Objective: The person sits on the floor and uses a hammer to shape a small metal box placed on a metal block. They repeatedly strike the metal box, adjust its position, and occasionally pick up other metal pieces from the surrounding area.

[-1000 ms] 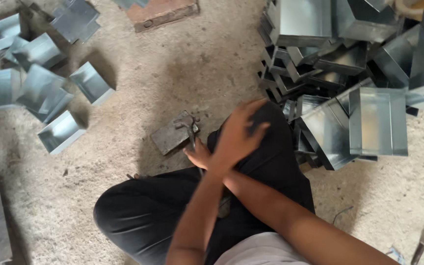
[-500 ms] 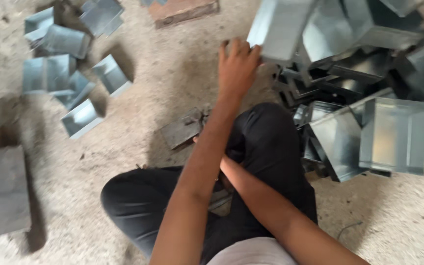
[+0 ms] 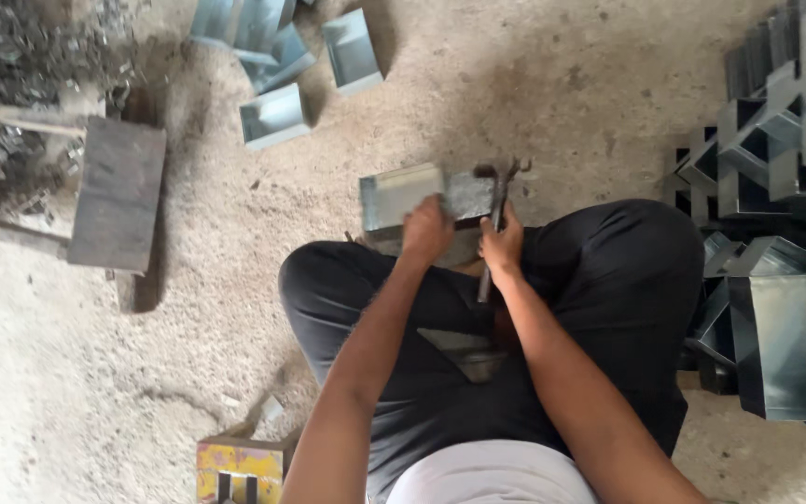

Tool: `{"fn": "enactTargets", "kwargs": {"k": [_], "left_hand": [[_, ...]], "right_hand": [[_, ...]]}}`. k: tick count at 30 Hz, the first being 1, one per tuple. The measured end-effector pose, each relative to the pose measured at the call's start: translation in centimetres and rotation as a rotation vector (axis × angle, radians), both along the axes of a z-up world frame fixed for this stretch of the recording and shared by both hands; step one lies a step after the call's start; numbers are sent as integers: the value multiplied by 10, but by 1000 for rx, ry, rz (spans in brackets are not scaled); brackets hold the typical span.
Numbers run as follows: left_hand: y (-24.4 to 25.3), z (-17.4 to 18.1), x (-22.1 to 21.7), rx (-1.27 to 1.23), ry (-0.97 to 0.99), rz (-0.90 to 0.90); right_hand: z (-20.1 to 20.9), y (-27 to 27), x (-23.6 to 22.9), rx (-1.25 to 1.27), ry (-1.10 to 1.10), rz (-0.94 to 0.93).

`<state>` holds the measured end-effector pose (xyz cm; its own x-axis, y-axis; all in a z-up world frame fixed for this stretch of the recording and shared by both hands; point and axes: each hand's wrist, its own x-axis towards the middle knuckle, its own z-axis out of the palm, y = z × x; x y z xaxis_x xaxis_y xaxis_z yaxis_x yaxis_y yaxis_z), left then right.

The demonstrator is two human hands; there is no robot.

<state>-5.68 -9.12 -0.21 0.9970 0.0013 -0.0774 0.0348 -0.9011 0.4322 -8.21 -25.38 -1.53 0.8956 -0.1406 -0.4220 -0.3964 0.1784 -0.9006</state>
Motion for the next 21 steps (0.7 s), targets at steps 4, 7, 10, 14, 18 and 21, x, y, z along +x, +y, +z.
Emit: {"fn": "enactTargets", "kwargs": {"k": [4,7,10,14,18,21], "left_hand": [[-9,4,7,-115,-242,-57],[13,25,36,243,-593,99],[26,31,46,126,55,-81],[27,7,48,55,86,-73],[21,-29,48,131,-208,-75],[25,-39,56,160,-263,-73]], "right_hand": [[12,-5,2,-121,-90,59],[24,-4,0,-133,-74,55],[38,-8,-9,-174,-52,50],[62,-20,-14,-336,-178,95],[82,-41,-11,-762,-875,185],[86,-38,0,-873,-827,312]]}}
